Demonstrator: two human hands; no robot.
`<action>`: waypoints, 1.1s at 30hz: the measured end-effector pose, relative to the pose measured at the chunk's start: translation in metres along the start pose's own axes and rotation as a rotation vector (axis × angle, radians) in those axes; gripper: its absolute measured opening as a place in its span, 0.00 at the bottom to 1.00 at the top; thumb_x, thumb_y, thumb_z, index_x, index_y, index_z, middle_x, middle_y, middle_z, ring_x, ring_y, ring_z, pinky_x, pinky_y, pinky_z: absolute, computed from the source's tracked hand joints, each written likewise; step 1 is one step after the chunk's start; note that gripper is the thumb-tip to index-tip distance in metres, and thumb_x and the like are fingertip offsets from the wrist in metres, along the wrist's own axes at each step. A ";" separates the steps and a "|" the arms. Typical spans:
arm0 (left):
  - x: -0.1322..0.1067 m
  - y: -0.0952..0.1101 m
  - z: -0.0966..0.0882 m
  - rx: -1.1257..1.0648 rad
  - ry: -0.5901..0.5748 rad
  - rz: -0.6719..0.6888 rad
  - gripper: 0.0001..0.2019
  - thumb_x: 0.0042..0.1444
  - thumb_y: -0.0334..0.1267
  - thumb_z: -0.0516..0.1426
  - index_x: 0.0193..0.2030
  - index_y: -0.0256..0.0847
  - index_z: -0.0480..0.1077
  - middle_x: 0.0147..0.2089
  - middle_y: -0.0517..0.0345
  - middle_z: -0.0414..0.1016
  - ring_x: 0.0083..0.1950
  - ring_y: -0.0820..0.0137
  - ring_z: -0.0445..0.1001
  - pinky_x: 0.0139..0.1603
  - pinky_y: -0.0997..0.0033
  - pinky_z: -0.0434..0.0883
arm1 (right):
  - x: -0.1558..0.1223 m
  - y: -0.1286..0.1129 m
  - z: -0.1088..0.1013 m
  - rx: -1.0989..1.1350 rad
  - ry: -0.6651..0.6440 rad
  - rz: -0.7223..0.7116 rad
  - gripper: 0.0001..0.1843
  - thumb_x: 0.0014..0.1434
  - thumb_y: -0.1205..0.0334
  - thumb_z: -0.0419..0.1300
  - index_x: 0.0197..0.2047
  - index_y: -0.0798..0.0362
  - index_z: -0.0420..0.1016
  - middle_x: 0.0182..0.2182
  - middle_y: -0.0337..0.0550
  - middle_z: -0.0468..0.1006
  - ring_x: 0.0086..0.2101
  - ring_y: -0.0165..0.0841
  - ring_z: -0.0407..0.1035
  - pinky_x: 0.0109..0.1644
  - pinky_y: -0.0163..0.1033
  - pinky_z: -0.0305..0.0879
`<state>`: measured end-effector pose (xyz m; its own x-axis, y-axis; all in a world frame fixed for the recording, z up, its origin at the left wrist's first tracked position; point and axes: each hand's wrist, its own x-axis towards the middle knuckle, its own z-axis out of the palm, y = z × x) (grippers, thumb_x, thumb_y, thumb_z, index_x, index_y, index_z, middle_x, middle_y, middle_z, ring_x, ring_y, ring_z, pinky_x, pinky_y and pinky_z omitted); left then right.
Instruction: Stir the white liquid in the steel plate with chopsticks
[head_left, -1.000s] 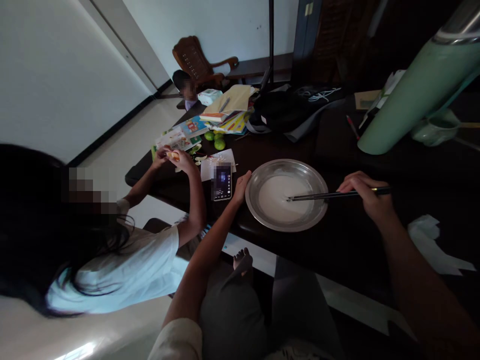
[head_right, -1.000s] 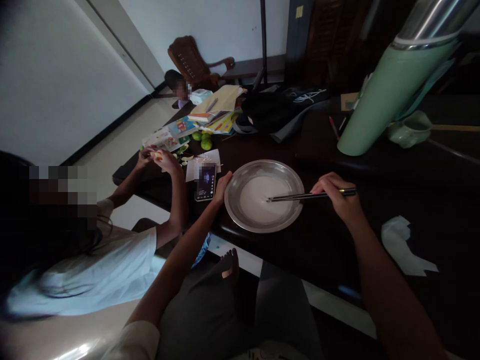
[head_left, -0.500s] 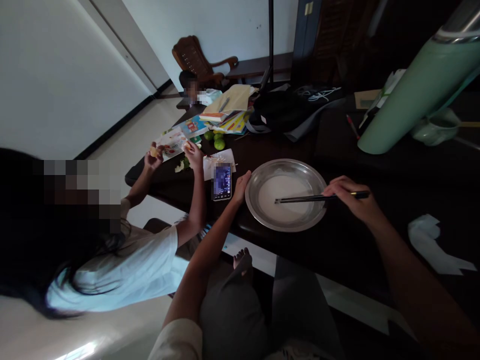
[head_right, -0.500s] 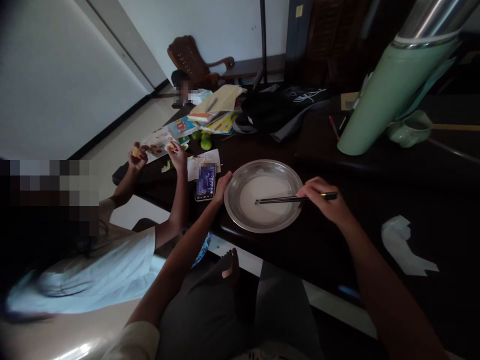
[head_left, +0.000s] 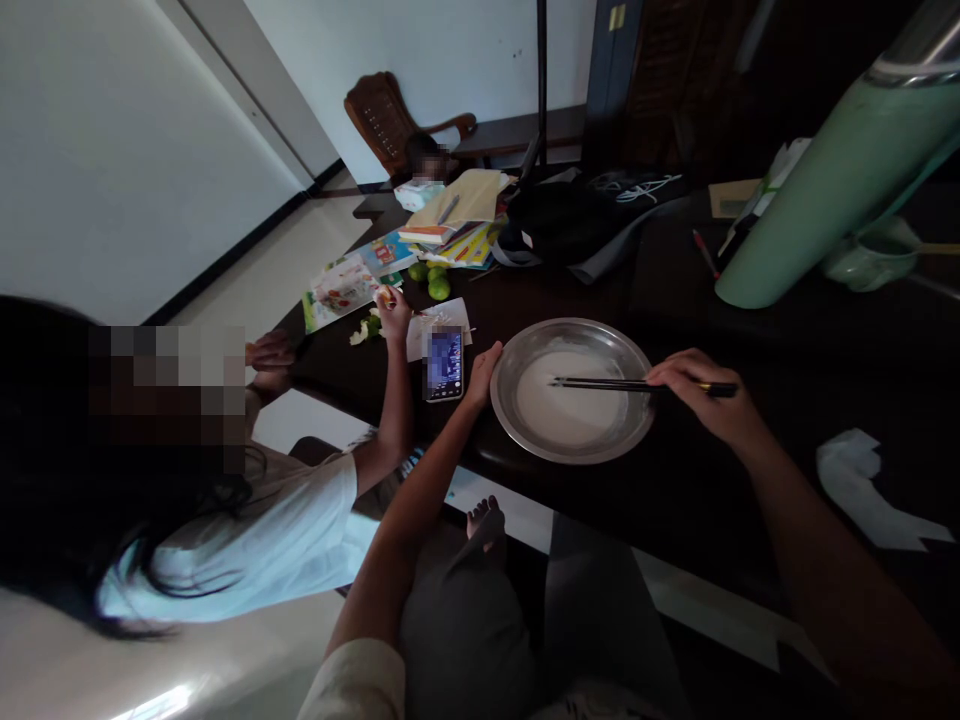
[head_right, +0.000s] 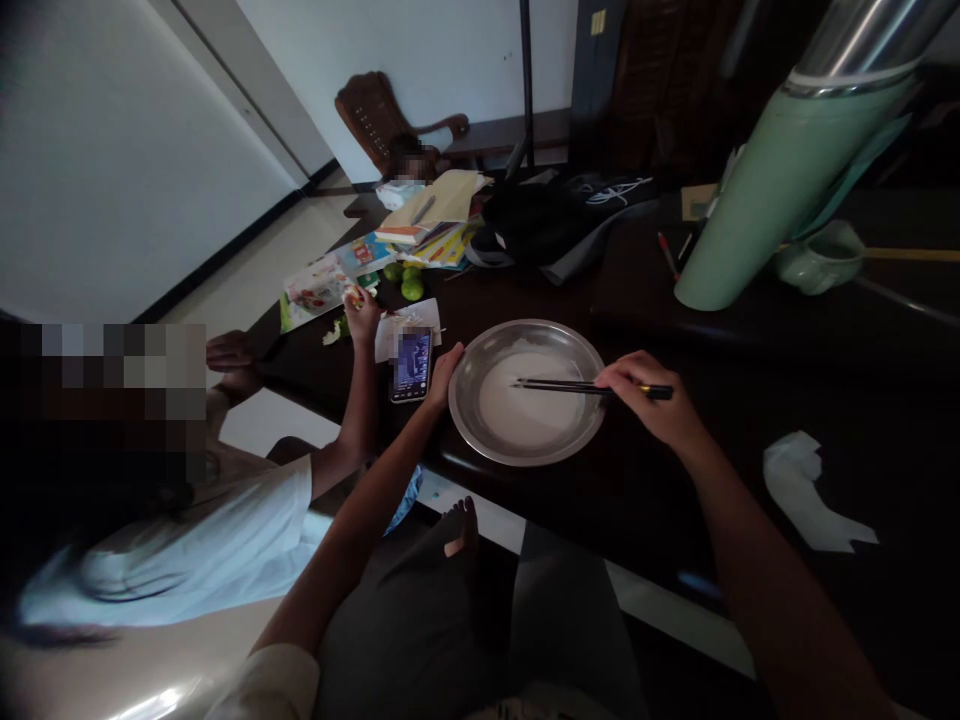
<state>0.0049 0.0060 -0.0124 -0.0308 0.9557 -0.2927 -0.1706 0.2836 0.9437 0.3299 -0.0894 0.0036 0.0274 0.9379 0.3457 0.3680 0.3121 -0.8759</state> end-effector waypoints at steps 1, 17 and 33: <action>0.000 0.000 0.000 0.001 0.001 0.001 0.24 0.61 0.48 0.66 0.19 0.37 0.67 0.18 0.64 0.65 0.23 0.76 0.60 0.27 0.73 0.56 | 0.000 0.001 -0.002 -0.001 0.042 -0.001 0.22 0.64 0.36 0.63 0.29 0.41 0.84 0.32 0.43 0.82 0.38 0.42 0.76 0.49 0.52 0.74; 0.001 -0.002 -0.001 -0.010 -0.012 0.018 0.25 0.60 0.49 0.67 0.19 0.38 0.67 0.18 0.64 0.65 0.22 0.77 0.59 0.25 0.74 0.57 | -0.001 -0.001 -0.007 0.047 0.055 -0.021 0.26 0.68 0.38 0.59 0.23 0.41 0.80 0.28 0.42 0.81 0.35 0.41 0.75 0.47 0.51 0.73; -0.001 -0.001 0.000 -0.017 -0.017 0.008 0.24 0.60 0.49 0.67 0.19 0.38 0.67 0.18 0.64 0.66 0.22 0.77 0.60 0.25 0.74 0.58 | 0.001 -0.002 -0.002 0.025 -0.017 0.005 0.20 0.63 0.40 0.64 0.29 0.44 0.84 0.32 0.44 0.83 0.38 0.41 0.76 0.48 0.50 0.72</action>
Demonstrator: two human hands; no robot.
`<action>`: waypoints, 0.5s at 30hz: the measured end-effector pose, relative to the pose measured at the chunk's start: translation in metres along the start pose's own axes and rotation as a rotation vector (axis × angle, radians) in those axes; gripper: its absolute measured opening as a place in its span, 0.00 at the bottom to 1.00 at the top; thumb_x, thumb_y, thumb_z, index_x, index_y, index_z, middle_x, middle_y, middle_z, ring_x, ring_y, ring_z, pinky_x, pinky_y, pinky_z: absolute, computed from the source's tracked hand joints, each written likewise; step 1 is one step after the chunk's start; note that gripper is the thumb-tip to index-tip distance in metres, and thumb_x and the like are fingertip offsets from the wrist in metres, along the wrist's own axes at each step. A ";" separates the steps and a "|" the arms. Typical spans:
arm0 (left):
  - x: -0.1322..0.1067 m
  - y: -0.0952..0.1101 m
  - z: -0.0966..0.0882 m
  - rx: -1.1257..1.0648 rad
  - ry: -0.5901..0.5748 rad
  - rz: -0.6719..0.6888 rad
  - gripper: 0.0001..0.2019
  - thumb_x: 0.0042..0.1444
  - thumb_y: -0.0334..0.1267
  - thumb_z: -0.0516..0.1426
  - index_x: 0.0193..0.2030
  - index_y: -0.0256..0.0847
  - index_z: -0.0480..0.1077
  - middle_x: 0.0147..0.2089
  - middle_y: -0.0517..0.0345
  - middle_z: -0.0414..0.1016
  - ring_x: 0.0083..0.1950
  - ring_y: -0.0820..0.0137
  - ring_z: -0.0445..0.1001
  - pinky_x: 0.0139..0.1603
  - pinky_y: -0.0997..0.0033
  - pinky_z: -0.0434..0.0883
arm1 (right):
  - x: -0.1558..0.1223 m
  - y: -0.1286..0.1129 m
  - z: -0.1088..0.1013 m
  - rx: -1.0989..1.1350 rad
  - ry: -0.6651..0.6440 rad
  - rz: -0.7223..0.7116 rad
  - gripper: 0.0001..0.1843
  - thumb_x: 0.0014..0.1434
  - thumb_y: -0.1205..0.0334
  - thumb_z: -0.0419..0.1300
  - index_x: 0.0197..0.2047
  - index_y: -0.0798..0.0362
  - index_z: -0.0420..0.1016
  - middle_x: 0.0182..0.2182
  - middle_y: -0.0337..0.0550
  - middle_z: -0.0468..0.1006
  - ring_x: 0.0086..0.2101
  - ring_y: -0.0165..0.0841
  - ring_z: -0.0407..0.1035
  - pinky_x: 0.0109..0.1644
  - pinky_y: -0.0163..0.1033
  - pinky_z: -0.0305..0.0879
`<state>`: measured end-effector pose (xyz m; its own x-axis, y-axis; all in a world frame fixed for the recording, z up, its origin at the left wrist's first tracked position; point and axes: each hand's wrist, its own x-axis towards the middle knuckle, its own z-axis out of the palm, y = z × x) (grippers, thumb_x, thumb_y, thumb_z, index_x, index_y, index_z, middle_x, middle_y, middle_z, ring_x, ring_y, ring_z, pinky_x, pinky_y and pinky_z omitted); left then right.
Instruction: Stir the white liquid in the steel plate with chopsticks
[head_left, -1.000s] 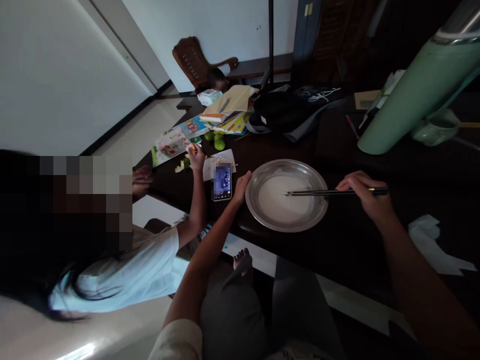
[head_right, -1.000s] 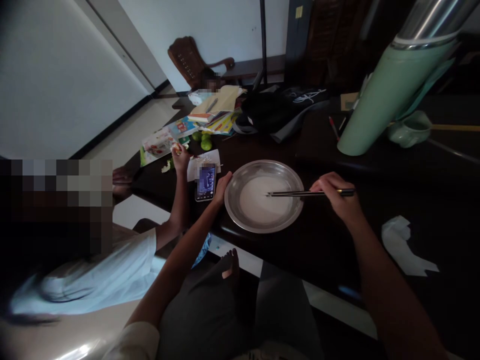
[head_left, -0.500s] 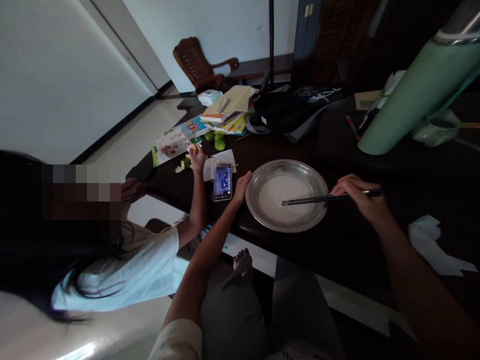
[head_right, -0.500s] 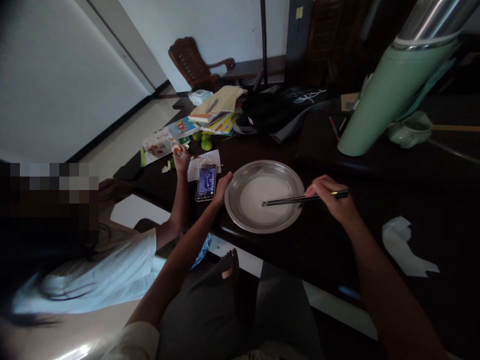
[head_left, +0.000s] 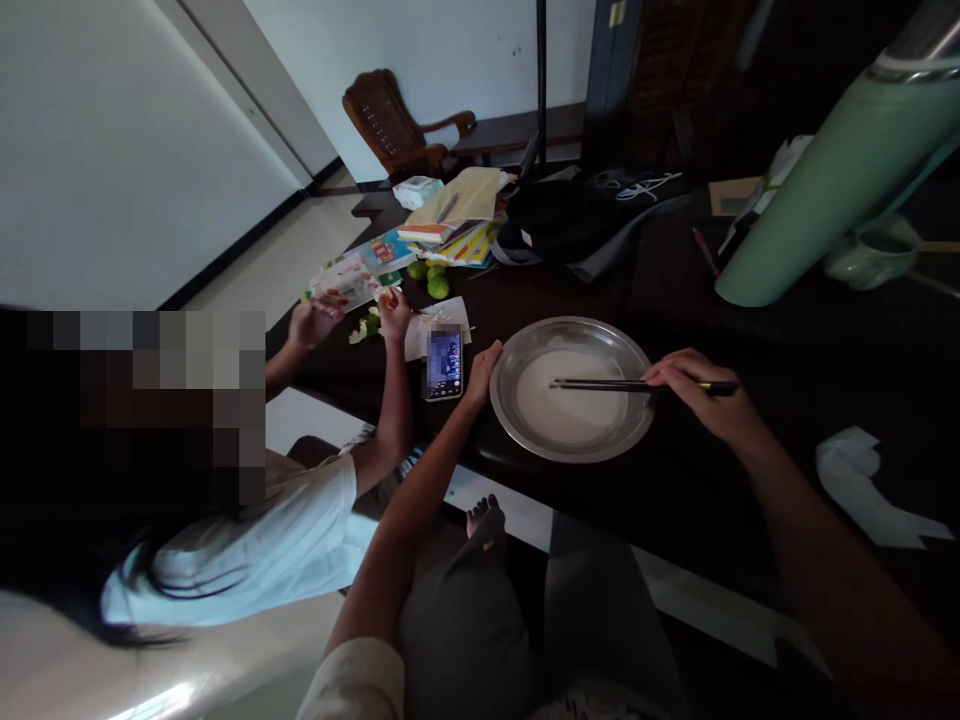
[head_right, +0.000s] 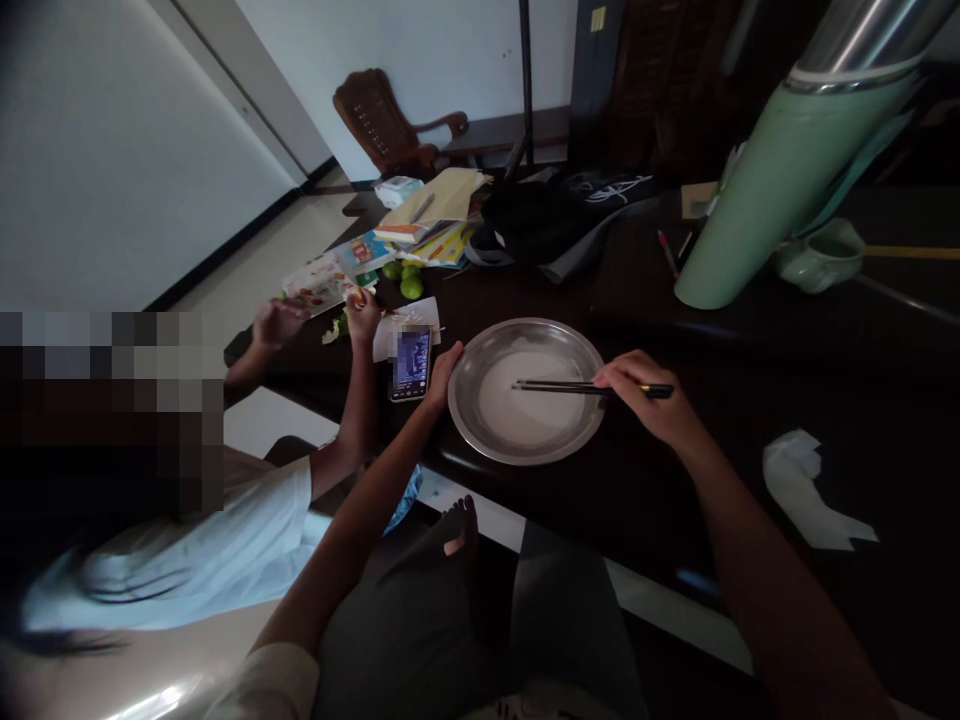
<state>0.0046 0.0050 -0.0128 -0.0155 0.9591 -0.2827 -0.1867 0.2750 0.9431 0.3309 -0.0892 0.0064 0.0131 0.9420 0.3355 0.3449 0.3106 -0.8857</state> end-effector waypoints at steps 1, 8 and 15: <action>0.000 0.000 0.000 0.003 -0.003 -0.006 0.24 0.60 0.49 0.67 0.20 0.38 0.67 0.19 0.63 0.66 0.22 0.76 0.61 0.25 0.73 0.58 | 0.000 0.001 -0.002 -0.014 0.033 -0.004 0.20 0.64 0.40 0.64 0.29 0.44 0.84 0.32 0.44 0.83 0.38 0.42 0.76 0.48 0.50 0.72; 0.000 0.001 -0.001 0.016 -0.002 -0.008 0.25 0.60 0.52 0.67 0.20 0.39 0.66 0.18 0.65 0.65 0.22 0.77 0.60 0.25 0.74 0.59 | 0.000 0.000 -0.007 0.037 0.046 -0.015 0.25 0.66 0.40 0.61 0.23 0.44 0.81 0.28 0.45 0.81 0.35 0.41 0.74 0.46 0.49 0.71; 0.003 -0.003 -0.003 0.049 -0.004 0.015 0.25 0.58 0.54 0.67 0.21 0.40 0.67 0.19 0.63 0.66 0.22 0.76 0.61 0.26 0.72 0.60 | 0.000 -0.001 -0.008 -0.006 0.141 0.013 0.27 0.65 0.36 0.61 0.23 0.45 0.80 0.29 0.48 0.82 0.37 0.43 0.75 0.48 0.52 0.71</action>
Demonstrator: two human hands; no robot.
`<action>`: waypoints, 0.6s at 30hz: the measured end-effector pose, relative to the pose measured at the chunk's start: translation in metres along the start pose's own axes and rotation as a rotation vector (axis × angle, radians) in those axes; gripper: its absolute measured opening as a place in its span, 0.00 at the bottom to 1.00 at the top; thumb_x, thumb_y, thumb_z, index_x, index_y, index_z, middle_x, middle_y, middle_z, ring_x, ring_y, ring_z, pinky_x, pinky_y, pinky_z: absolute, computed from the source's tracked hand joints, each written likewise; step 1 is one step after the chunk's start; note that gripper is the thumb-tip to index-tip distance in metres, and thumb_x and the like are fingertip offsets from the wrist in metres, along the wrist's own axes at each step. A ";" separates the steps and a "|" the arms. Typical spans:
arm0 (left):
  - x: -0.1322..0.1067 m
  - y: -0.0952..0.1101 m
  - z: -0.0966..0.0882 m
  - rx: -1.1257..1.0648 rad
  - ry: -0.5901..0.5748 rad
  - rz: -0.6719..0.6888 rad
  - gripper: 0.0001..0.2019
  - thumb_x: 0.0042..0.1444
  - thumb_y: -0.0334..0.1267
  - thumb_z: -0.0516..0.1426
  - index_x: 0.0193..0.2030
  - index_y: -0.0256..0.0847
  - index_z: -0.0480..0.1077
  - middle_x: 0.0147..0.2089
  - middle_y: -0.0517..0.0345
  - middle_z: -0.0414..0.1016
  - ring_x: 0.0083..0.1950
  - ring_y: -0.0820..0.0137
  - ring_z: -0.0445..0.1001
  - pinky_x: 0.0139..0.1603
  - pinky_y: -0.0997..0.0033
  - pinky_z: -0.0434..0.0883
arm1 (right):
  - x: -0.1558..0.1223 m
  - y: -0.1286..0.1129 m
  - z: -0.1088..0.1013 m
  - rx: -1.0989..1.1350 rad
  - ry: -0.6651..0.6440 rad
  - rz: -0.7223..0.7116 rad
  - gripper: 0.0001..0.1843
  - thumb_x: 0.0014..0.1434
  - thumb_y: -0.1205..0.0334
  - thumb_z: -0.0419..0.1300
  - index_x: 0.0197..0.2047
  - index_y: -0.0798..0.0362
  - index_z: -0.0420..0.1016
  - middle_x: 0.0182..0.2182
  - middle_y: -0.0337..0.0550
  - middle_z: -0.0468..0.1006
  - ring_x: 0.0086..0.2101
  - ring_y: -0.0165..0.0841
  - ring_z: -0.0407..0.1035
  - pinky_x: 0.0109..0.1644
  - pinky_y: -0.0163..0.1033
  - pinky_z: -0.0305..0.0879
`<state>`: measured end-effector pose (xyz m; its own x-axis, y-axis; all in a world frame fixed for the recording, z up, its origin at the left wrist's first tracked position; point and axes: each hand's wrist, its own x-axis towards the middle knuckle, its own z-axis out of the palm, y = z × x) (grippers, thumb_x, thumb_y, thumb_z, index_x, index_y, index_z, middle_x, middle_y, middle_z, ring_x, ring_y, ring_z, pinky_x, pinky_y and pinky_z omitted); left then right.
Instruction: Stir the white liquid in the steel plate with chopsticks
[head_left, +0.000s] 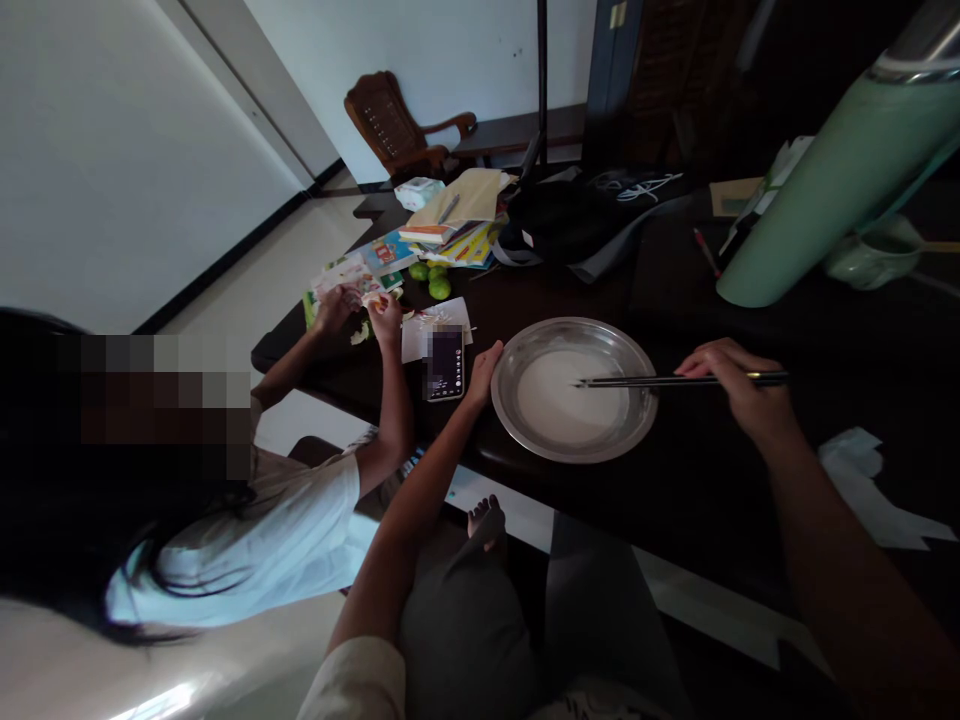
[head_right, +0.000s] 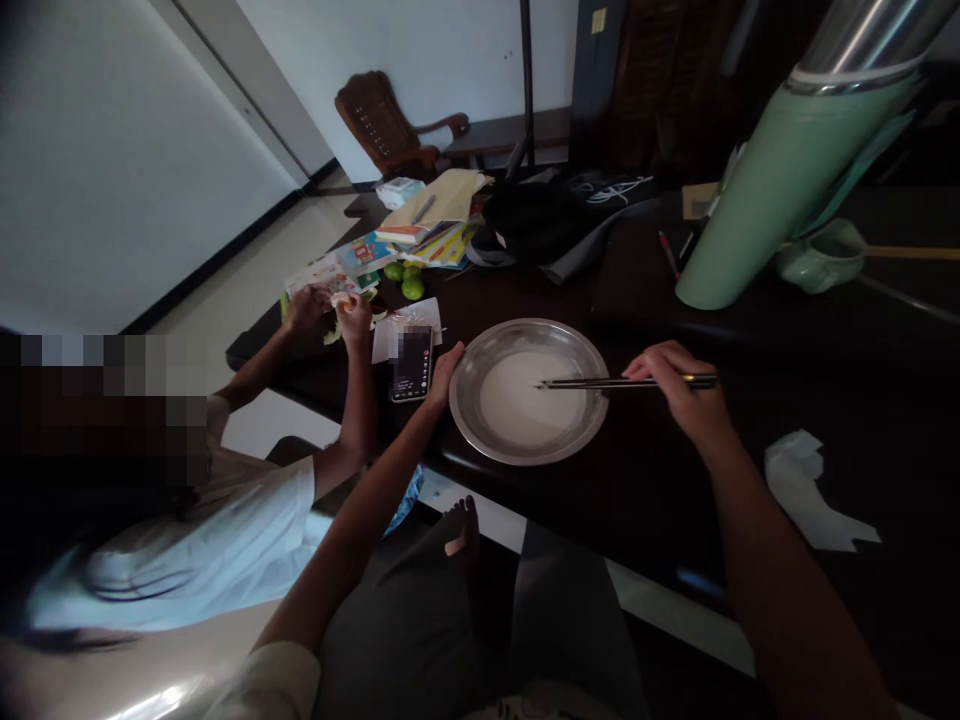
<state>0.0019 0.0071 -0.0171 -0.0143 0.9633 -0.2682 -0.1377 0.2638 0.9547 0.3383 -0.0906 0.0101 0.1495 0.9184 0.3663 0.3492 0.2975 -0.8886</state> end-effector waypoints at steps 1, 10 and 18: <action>0.001 -0.001 0.000 -0.004 0.001 -0.001 0.25 0.58 0.54 0.67 0.21 0.40 0.67 0.19 0.63 0.66 0.22 0.75 0.61 0.26 0.72 0.60 | 0.000 0.001 -0.002 0.018 0.013 -0.003 0.28 0.65 0.37 0.60 0.21 0.45 0.79 0.28 0.48 0.81 0.36 0.43 0.75 0.48 0.52 0.71; -0.003 0.002 0.001 -0.038 -0.017 -0.007 0.25 0.60 0.51 0.66 0.20 0.37 0.68 0.18 0.63 0.66 0.22 0.77 0.60 0.26 0.73 0.58 | -0.001 0.001 0.005 -0.011 -0.075 0.001 0.20 0.65 0.42 0.64 0.29 0.46 0.84 0.33 0.46 0.83 0.38 0.40 0.77 0.47 0.47 0.73; -0.003 0.004 0.003 -0.019 0.010 -0.015 0.27 0.61 0.50 0.66 0.18 0.38 0.65 0.17 0.64 0.63 0.22 0.77 0.58 0.25 0.73 0.56 | -0.002 0.002 0.008 0.042 -0.167 -0.018 0.23 0.65 0.39 0.63 0.28 0.46 0.84 0.32 0.43 0.84 0.37 0.38 0.77 0.47 0.46 0.73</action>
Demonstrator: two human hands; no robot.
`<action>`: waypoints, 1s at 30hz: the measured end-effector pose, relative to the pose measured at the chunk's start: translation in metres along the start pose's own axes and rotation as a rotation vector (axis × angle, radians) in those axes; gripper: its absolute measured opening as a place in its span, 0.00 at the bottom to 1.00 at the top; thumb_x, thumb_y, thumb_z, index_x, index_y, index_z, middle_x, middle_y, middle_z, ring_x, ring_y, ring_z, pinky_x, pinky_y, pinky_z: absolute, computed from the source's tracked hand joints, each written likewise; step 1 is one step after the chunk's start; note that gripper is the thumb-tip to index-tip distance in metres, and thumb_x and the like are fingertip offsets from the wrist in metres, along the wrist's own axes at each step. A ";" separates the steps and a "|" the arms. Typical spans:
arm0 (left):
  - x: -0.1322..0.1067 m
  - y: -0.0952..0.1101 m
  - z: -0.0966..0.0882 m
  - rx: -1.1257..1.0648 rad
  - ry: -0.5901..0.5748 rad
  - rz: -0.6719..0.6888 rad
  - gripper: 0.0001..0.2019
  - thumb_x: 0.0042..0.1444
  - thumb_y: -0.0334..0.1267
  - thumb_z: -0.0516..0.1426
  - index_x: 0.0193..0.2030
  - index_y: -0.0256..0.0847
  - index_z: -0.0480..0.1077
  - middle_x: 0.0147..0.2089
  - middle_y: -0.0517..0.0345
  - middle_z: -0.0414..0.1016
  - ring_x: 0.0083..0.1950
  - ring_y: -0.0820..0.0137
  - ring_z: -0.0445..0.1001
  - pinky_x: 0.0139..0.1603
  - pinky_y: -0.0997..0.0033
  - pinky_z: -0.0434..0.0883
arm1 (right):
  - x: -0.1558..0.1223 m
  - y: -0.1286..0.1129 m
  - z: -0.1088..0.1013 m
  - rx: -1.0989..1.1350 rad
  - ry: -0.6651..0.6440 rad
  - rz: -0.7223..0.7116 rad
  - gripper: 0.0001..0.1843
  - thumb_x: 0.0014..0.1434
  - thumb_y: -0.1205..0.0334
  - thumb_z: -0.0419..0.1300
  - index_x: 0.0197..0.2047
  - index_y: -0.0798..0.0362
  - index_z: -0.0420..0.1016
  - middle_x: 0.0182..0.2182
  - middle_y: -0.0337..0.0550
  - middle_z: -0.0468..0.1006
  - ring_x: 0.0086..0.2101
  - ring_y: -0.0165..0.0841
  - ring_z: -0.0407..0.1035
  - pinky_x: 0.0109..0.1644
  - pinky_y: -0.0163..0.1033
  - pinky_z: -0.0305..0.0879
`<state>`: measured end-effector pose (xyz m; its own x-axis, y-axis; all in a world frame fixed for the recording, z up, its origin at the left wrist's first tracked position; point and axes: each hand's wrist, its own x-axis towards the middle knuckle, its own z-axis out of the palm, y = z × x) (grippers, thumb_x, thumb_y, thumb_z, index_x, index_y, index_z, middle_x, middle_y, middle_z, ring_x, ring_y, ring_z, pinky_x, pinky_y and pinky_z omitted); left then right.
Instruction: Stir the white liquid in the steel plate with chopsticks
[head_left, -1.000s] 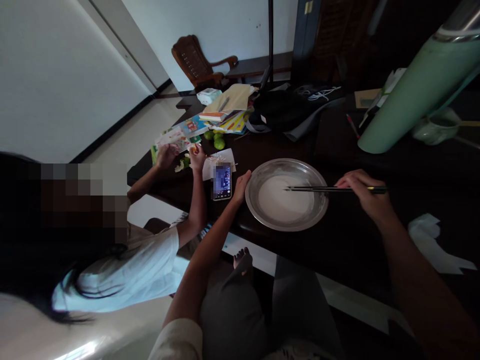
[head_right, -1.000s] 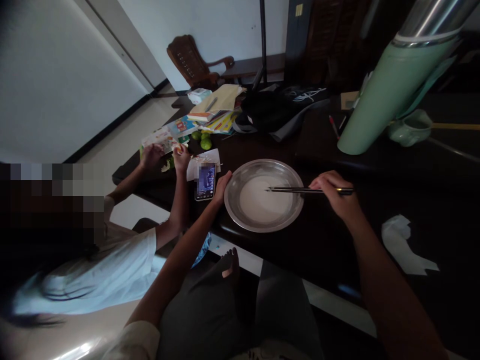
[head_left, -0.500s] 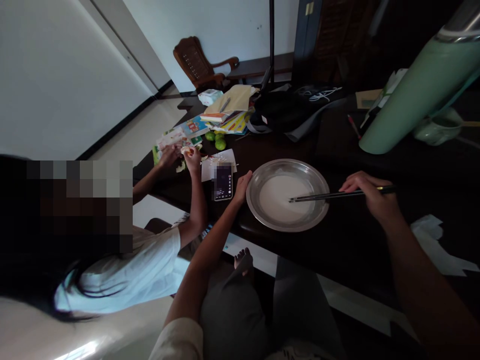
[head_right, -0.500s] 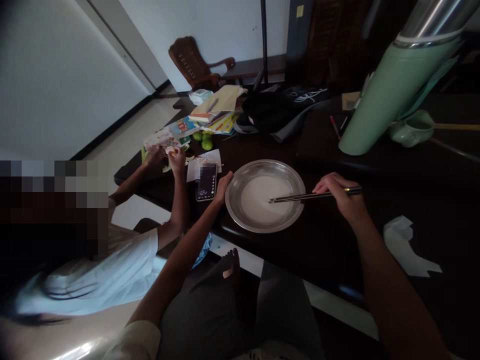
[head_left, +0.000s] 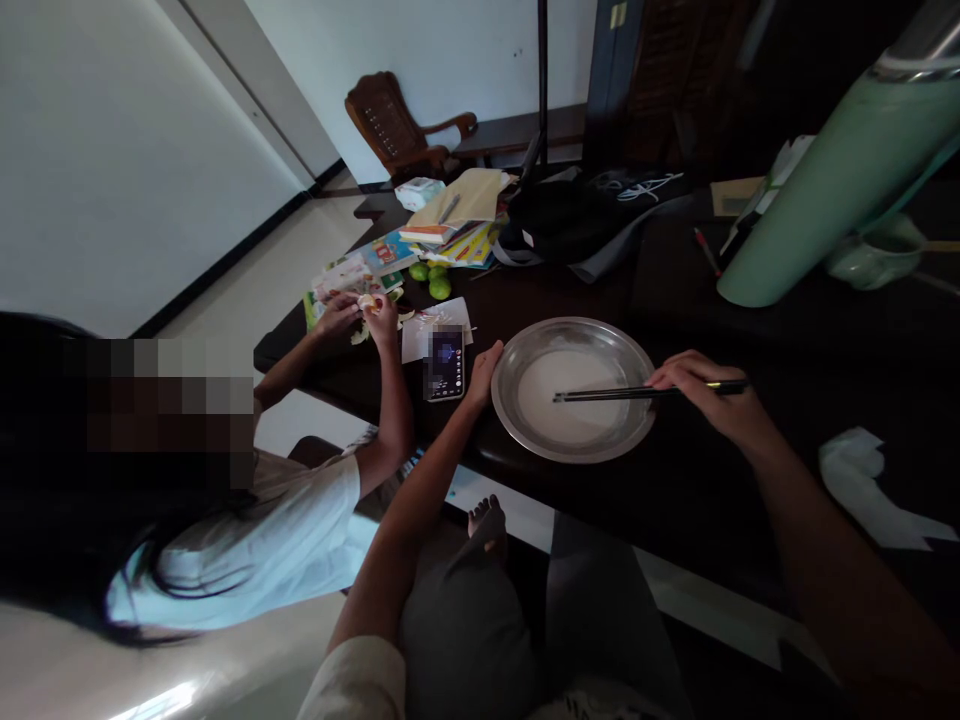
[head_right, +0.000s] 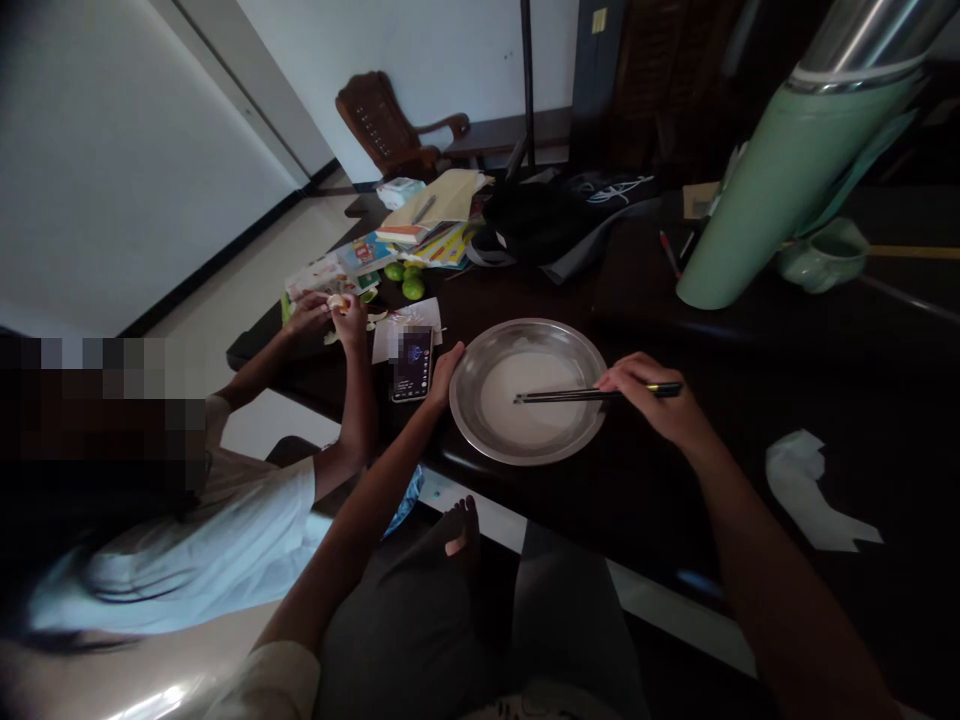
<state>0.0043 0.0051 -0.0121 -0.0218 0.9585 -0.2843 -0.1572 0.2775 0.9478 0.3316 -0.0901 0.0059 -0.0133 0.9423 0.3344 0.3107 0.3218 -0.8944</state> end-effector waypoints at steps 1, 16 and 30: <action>0.000 0.000 0.000 -0.002 -0.003 0.002 0.27 0.62 0.50 0.66 0.18 0.38 0.65 0.18 0.64 0.63 0.22 0.77 0.58 0.25 0.73 0.56 | 0.000 -0.001 0.002 -0.017 -0.005 -0.006 0.22 0.64 0.38 0.64 0.30 0.46 0.85 0.33 0.43 0.85 0.38 0.39 0.78 0.48 0.47 0.73; 0.004 -0.004 -0.003 0.008 -0.033 0.017 0.25 0.60 0.52 0.66 0.20 0.38 0.68 0.19 0.63 0.66 0.23 0.75 0.60 0.27 0.72 0.59 | 0.002 0.000 -0.002 -0.070 0.072 0.005 0.22 0.63 0.36 0.64 0.30 0.44 0.84 0.33 0.43 0.84 0.38 0.40 0.78 0.47 0.49 0.74; 0.005 -0.005 -0.003 0.011 -0.014 0.024 0.26 0.59 0.53 0.67 0.19 0.39 0.66 0.18 0.64 0.65 0.23 0.76 0.59 0.25 0.73 0.57 | 0.001 0.001 -0.007 -0.012 0.131 -0.001 0.23 0.67 0.45 0.62 0.25 0.48 0.81 0.29 0.45 0.82 0.35 0.37 0.76 0.45 0.45 0.72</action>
<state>0.0017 0.0082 -0.0188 -0.0114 0.9657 -0.2593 -0.1459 0.2550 0.9559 0.3389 -0.0899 0.0073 0.1103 0.9216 0.3722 0.3216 0.3212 -0.8907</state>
